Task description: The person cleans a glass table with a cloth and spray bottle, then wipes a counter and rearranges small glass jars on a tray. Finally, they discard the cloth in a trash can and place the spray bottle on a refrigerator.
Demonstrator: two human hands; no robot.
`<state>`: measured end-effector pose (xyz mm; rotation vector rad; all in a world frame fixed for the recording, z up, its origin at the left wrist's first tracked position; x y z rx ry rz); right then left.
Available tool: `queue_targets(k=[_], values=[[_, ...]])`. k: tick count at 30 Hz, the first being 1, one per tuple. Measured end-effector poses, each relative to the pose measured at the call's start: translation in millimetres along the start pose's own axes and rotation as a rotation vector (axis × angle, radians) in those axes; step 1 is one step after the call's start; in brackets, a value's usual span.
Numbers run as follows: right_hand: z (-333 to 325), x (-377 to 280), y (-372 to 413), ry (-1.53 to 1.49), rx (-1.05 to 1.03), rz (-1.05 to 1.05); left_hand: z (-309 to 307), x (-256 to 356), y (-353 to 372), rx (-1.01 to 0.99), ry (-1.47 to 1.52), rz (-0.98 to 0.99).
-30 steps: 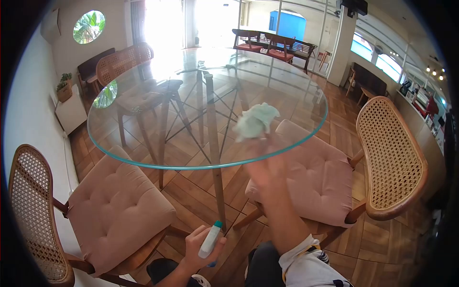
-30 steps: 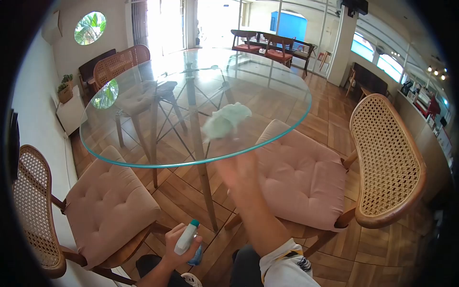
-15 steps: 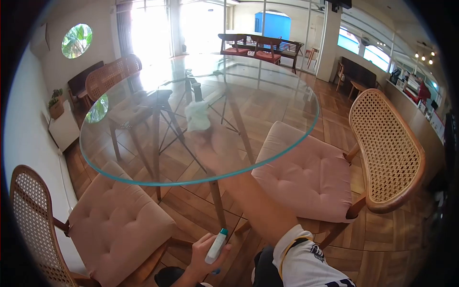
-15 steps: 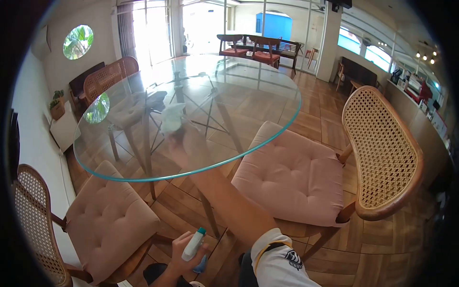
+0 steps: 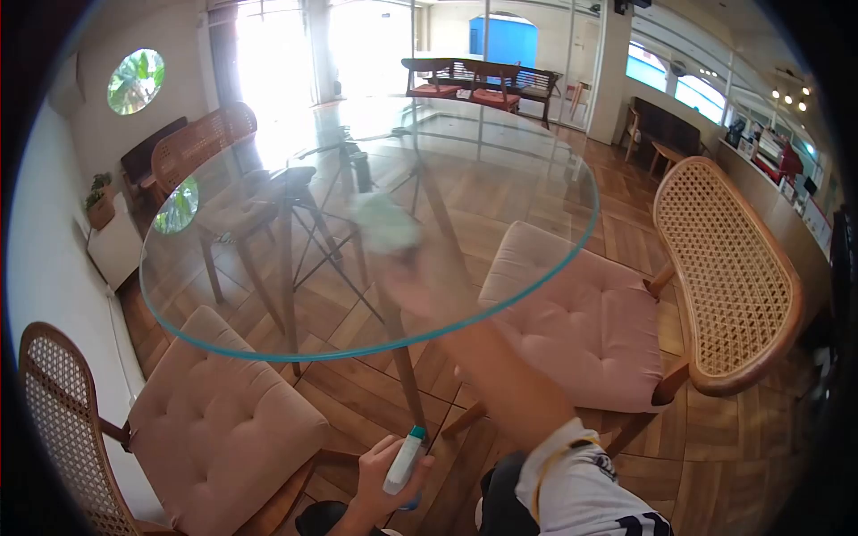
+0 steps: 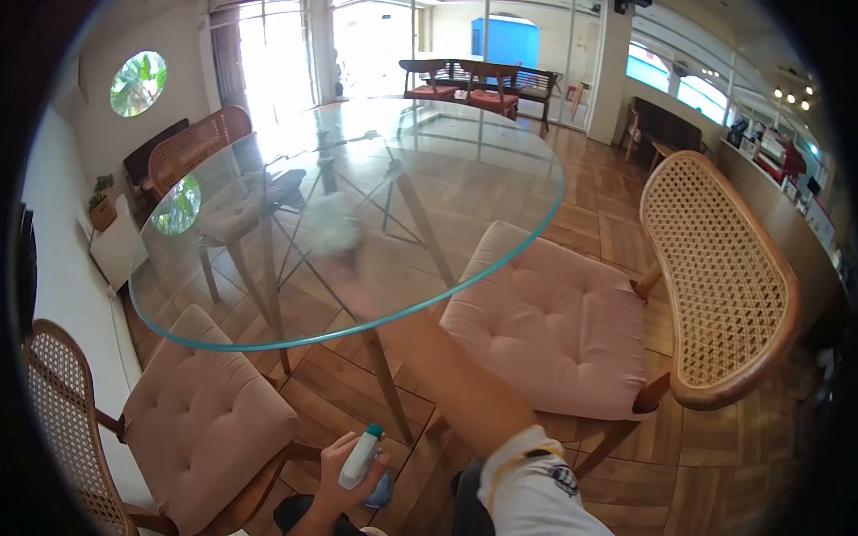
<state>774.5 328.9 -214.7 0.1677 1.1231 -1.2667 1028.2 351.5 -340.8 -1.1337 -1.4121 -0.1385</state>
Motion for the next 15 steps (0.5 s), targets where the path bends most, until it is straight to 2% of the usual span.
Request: queue_targets(k=[2,7,9,11,15], values=[[-22.0,-0.2,1.8,0.690,-0.002,-0.600,-9.2,5.6,-1.9,0.003,-0.053,-0.021],[-48.4,41.6,-75.4,0.821,0.246,-0.380,-10.9,6.9,-2.9,-0.002,-0.056,-0.018],[-48.1,96.9,-108.9,0.852,0.337,-0.591,-5.8,11.3,-5.8,-0.028,-0.055,-0.035],[-30.5,110.5,-119.9,0.572,0.293,-0.662,-1.6,5.1,-4.3,-0.049,-0.067,-0.022],[-65.4,62.3,-105.5,-0.538,-0.017,0.118,-0.4,8.2,-5.2,-0.030,-0.025,0.057]])
Point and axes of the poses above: each hand's wrist, its own y-axis away from the middle knuckle, its own z-axis out of the palm, x = y × z, the point moved 1 cm from there along -y, towards the middle knuckle, and after that the axes turned 14 degrees about x, right-handed, at the moved point
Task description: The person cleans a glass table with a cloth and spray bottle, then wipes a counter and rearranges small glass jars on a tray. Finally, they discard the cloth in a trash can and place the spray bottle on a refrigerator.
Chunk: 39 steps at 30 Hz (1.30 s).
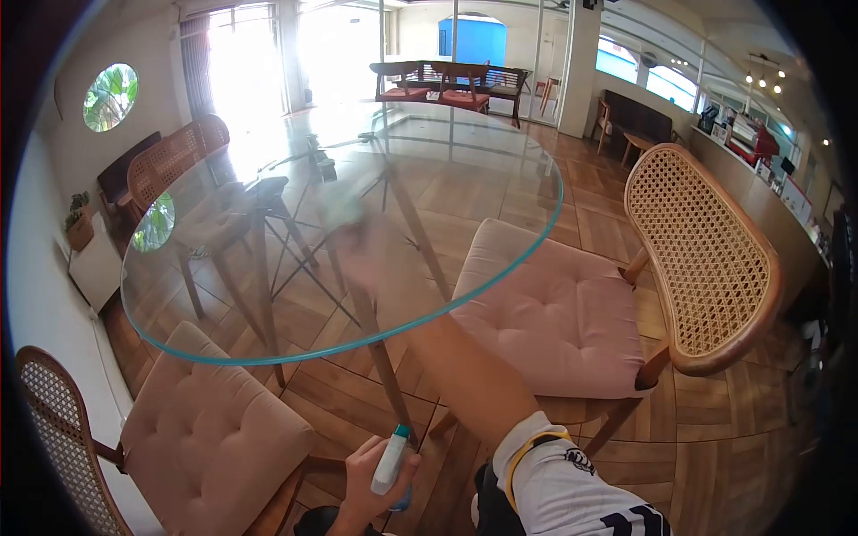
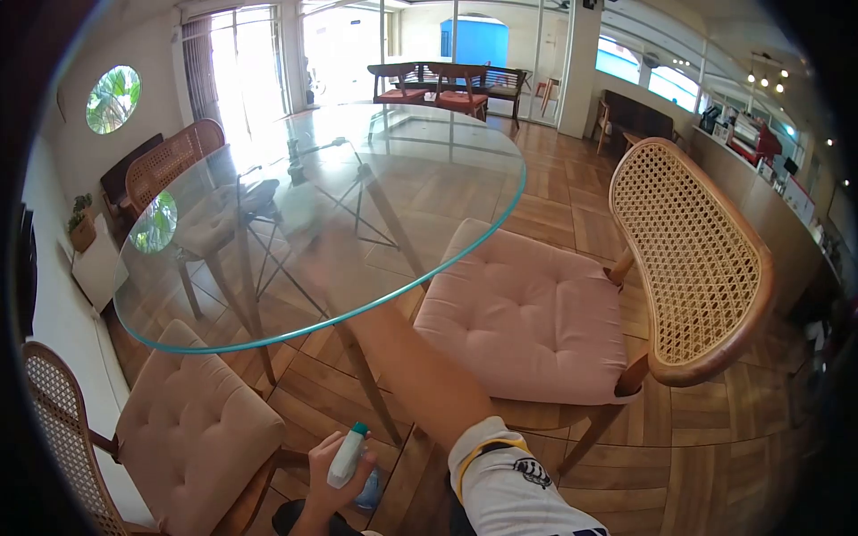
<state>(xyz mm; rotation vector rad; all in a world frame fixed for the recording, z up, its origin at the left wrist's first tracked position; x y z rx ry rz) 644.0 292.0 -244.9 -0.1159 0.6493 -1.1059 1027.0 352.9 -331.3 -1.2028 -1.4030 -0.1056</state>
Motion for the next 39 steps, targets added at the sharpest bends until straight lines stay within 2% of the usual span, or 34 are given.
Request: queue_targets(k=[1,2,5,8,11,12,13,16,17,20,22,24,27,30,32,34,39], values=[[0.1,-14.6,9.3,-0.272,-0.045,0.226,-1.9,1.1,1.3,-0.001,-0.006,-0.020],[-2.8,-33.9,17.5,-0.349,0.003,0.251,-4.9,2.1,3.2,0.000,-0.014,-0.041],[-19.7,-86.2,19.7,-0.357,0.161,0.138,-13.0,3.8,5.1,0.006,-0.028,-0.032],[-21.2,-67.2,-16.9,-0.300,0.207,0.110,-6.9,-7.2,5.6,-0.060,-0.024,-0.003],[4.6,-53.4,15.9,-0.383,0.044,0.295,-1.8,-9.1,8.4,-0.108,-0.008,-0.019],[17.8,-58.4,43.6,-0.321,-0.164,0.328,-2.4,-10.2,6.5,-0.104,-0.004,-0.029],[35.1,-84.4,78.2,-0.281,-0.003,0.250,-5.4,-7.6,5.1,-0.106,-0.019,-0.021],[16.0,-166.7,119.8,-0.203,0.550,-0.053,-13.4,2.4,7.3,-0.095,-0.053,-0.038],[10.7,-194.8,130.1,-0.289,0.653,-0.041,-13.5,3.5,5.6,-0.085,-0.054,-0.038],[-3.5,-188.5,129.7,-0.192,0.115,-0.042,-13.2,10.4,3.1,-0.085,-0.038,-0.072],[66.1,-139.2,151.8,-0.107,0.455,0.007,-11.9,13.9,2.6,-0.091,-0.016,-0.085],[108.4,-87.7,193.2,-0.178,0.529,0.174,-6.8,16.0,3.5,-0.094,0.029,-0.082],[122.6,-69.4,213.0,-0.235,0.109,0.508,-6.0,17.6,5.9,-0.094,0.051,-0.061],[104.1,-74.3,183.3,-0.396,0.217,0.529,-13.2,19.9,8.8,-0.132,0.016,-0.054],[102.7,-54.5,155.1,-0.232,0.143,0.372,-13.5,15.7,13.9,-0.131,0.038,-0.086],[103.0,-42.7,148.9,0.067,0.052,0.177,-12.1,10.9,16.2,-0.172,0.018,-0.130],[172.6,20.9,183.2,1.147,-0.180,-0.408,-6.6,-8.4,22.8,-0.460,0.115,-0.063]])
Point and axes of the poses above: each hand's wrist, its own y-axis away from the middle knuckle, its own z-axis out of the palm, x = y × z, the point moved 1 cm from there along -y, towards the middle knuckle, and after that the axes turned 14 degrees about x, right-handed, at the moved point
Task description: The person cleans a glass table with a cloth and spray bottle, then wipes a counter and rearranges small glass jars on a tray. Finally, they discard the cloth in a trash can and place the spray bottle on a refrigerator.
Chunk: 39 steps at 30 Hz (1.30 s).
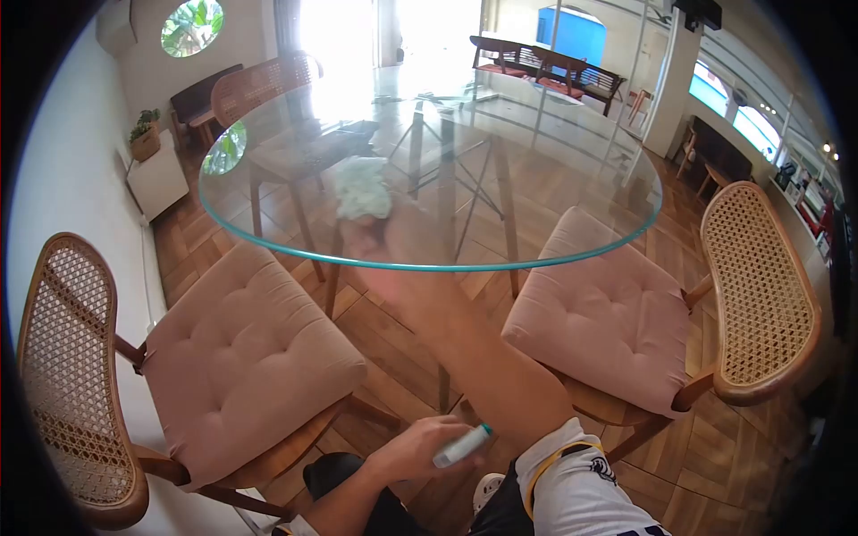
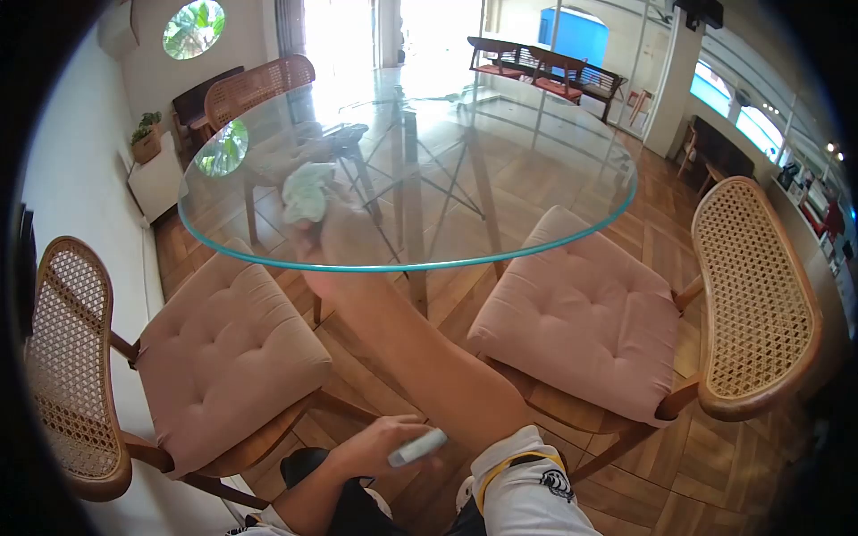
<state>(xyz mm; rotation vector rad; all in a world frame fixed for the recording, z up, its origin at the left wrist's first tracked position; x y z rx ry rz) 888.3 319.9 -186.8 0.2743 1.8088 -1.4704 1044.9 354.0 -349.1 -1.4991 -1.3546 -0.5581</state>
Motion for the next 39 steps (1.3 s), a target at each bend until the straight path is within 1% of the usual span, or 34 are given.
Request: queue_targets(k=[1,3,5,6,8,9,10,11,12,13,14,15,16,18,19,20,21,22,23,24,25,26,27,29,31,34,35,37,38,39], values=[[13.2,-4.6,2.5,0.212,-0.038,-0.120,1.0,1.1,1.0,-0.051,0.003,0.019],[-11.4,31.8,-3.4,-0.966,-0.129,0.674,-7.7,0.2,3.5,-0.108,0.036,0.046],[-12.0,54.2,-7.9,-1.140,-0.079,0.836,-14.7,7.7,7.1,-0.146,0.116,0.054],[-7.5,56.7,-12.8,-0.751,0.008,0.568,-27.1,14.6,4.1,-0.203,0.142,0.050],[6.9,44.6,-19.2,-0.079,0.060,0.176,-57.5,31.5,3.4,-0.117,0.231,0.108],[27.6,30.7,-17.5,0.208,0.034,0.059,-73.6,38.8,5.1,-0.085,0.271,0.135],[44.1,18.6,-15.3,0.499,0.004,-0.052,-89.6,43.3,8.5,0.002,0.409,0.165],[55.9,22.0,-9.0,-0.113,-0.027,0.325,-103.6,50.3,15.1,0.102,0.550,0.192],[69.1,24.4,-2.1,-0.739,-0.056,0.682,-116.6,66.3,27.8,0.295,0.680,0.087],[68.1,21.8,1.9,-1.101,-0.050,0.847,-131.3,81.8,40.5,0.499,0.799,-0.014],[66.8,18.9,6.4,-1.446,-0.022,1.035,-146.6,96.6,43.6,0.671,0.773,-0.014],[40.2,11.5,6.3,-1.513,0.049,1.046,-168.6,113.0,38.8,0.845,0.622,0.051],[28.3,9.7,6.0,-1.575,0.126,1.061,-192.1,127.1,30.5,1.018,0.443,0.101],[46.4,19.5,0.9,-1.610,0.173,1.003,-235.8,138.8,-1.5,1.278,0.116,0.155],[58.6,26.2,-3.2,-1.623,0.195,0.973,-257.0,135.5,-17.4,1.311,-0.139,0.197],[71.3,31.8,-7.2,-1.635,0.221,0.939,-277.3,128.8,-38.2,1.445,-0.106,0.185],[82.1,35.9,-12.4,-1.647,0.249,0.895,-305.5,107.8,-51.4,1.429,-0.468,0.305],[88.8,35.7,-13.1,-1.643,0.228,0.914,-321.2,102.6,-70.1,1.474,-0.251,0.133],[95.8,35.8,-14.0,-1.638,0.207,0.932,-339.7,81.5,-83.7,1.520,-0.273,0.132],[103.9,31.2,-12.2,-1.618,0.130,1.003,-359.7,56.1,-93.7,1.604,-0.233,0.083],[111.8,25.3,-8.9,-1.593,0.053,1.072,-382.7,23.6,-99.4,1.612,-0.307,0.225],[118.7,18.3,-3.9,-1.562,-0.029,1.148,-388.1,5.3,-104.8,1.653,-0.271,0.147],[122.6,12.5,-2.4,-1.529,-0.116,1.216,-398.4,-18.5,-103.6,1.663,-0.310,0.178],[68.5,-3.1,-12.4,-1.550,-0.021,1.194,-419.7,-65.4,-98.8,1.713,-0.259,0.116],[63.2,30.4,-32.7,-1.576,-0.019,1.095,-411.2,-76.7,-93.6,1.716,-0.273,0.036],[69.2,102.5,-43.2,-1.611,0.023,0.956,-421.7,-133.0,-66.9,1.705,-0.249,0.104],[75.2,116.6,-42.9,-1.625,0.036,0.914,-419.4,-129.3,-66.8,1.697,-0.250,0.058],[108.7,92.6,-59.1,-1.526,0.280,1.144,-404.0,-103.4,-76.8,1.682,-0.243,-0.031],[146.9,61.2,-71.8,-1.383,0.521,1.394,-402.8,-100.4,-77.8,1.665,-0.258,-0.055],[172.5,62.1,-61.0,-1.482,0.264,1.347,-400.5,-99.0,-78.7,1.650,-0.270,-0.079]])
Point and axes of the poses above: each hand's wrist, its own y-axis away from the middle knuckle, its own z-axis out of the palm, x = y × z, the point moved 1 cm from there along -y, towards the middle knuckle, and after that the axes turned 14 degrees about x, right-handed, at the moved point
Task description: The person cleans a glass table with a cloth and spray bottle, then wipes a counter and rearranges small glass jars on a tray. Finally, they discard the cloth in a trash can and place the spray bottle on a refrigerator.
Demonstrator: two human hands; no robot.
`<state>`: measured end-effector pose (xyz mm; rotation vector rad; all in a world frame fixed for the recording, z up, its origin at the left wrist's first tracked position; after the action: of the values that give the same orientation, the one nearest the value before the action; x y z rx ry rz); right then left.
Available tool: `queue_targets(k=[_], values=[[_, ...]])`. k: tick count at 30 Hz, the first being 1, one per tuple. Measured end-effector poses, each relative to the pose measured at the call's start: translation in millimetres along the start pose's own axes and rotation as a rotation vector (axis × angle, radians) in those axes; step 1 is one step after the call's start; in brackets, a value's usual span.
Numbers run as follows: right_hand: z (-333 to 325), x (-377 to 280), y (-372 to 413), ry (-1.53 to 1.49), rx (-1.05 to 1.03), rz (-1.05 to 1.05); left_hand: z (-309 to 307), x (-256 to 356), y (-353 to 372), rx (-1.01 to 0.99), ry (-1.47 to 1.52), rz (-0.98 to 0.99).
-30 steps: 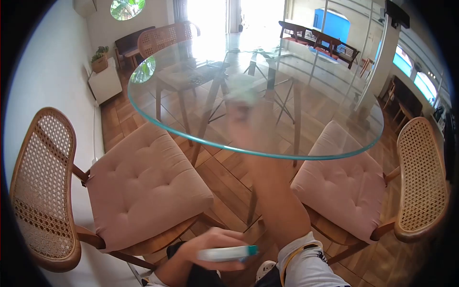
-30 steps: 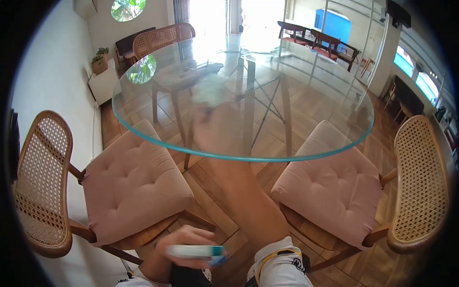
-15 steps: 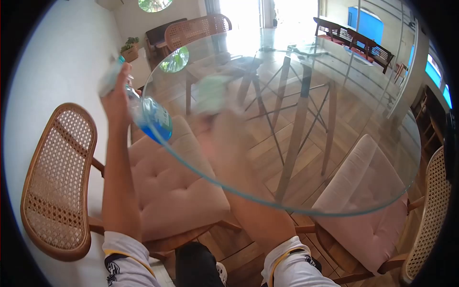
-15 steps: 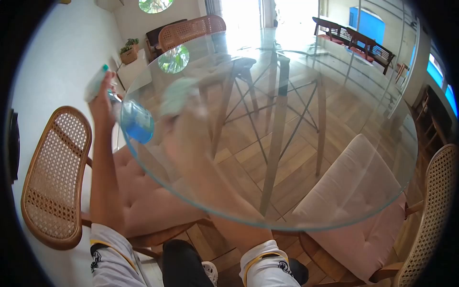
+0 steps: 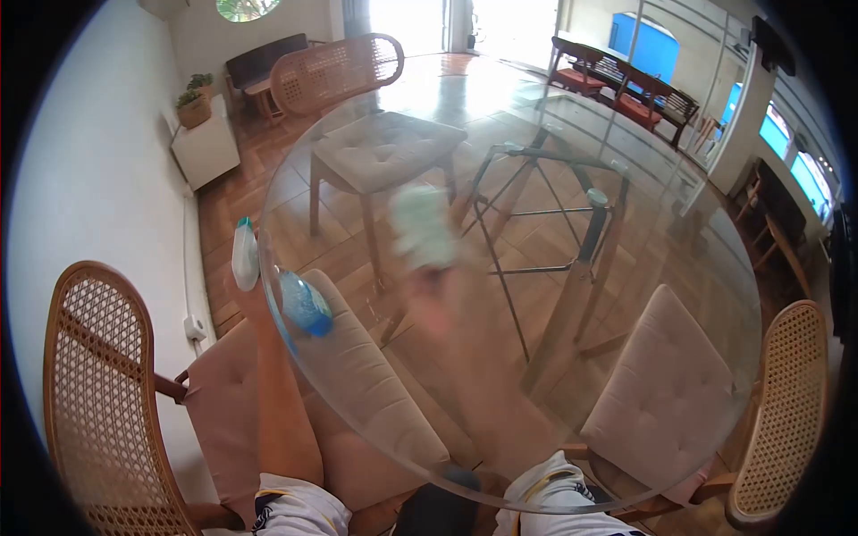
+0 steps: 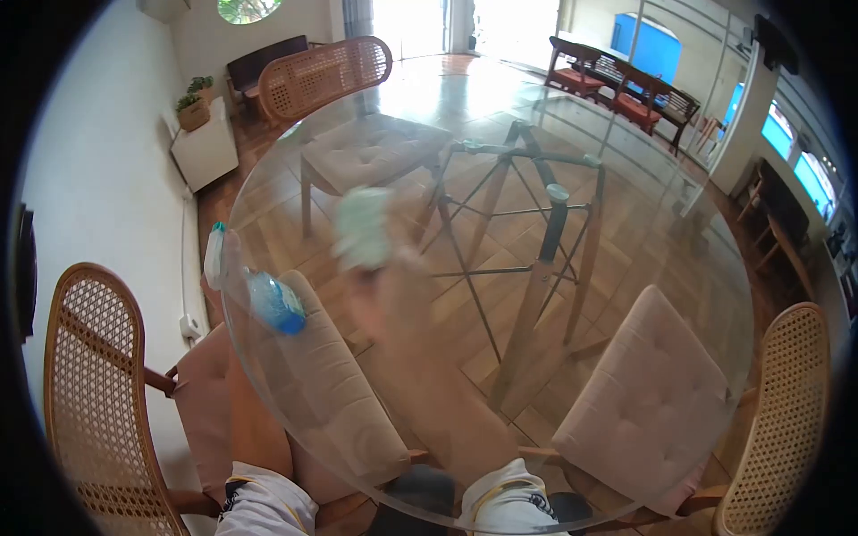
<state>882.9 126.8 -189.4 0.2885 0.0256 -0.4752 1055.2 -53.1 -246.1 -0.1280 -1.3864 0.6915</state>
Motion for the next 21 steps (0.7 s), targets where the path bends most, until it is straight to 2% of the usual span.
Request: queue_targets(k=[1,4,7,10,12,14,15,17,20,21], values=[[-10.6,13.7,-5.3,0.082,-0.185,0.119,1.0,2.5,2.4,-0.015,-0.021,-0.005],[-12.4,7.7,67.3,0.308,-0.056,0.059,8.4,19.3,12.5,-0.008,0.067,-0.101],[-30.4,-38.3,110.0,0.209,-0.076,-0.141,5.2,11.3,7.2,-0.015,0.146,-0.114],[-37.2,-56.6,79.1,0.070,-0.093,-0.272,5.8,16.6,9.0,0.001,0.165,-0.095],[-41.7,-63.2,20.3,0.045,-0.216,-0.246,4.7,17.3,4.0,0.019,0.198,-0.125],[-16.1,-28.9,-19.8,0.047,-0.182,-0.139,5.4,17.3,2.3,0.048,0.212,-0.162],[1.8,3.1,-25.7,0.026,-0.018,-0.086,5.0,17.5,1.7,0.064,0.206,-0.185],[-1.1,48.9,-11.0,0.066,-0.165,0.217,3.8,18.3,-0.6,0.068,0.156,-0.224],[-5.8,39.0,72.4,0.500,0.069,-0.059,1.1,2.6,-7.9,0.086,0.194,-0.195],[-9.7,21.6,81.6,0.299,-0.041,-0.038,0.7,2.8,-8.0,0.107,0.189,-0.206]])
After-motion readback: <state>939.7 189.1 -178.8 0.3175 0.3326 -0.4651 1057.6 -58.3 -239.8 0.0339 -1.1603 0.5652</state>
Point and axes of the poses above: each hand's wrist, its own y-axis away from the middle knuckle, its own z-axis out of the palm, x = y × z, the point moved 1 cm from there along -y, towards the middle knuckle, and after that the axes turned 14 degrees about x, right-handed, at the moved point
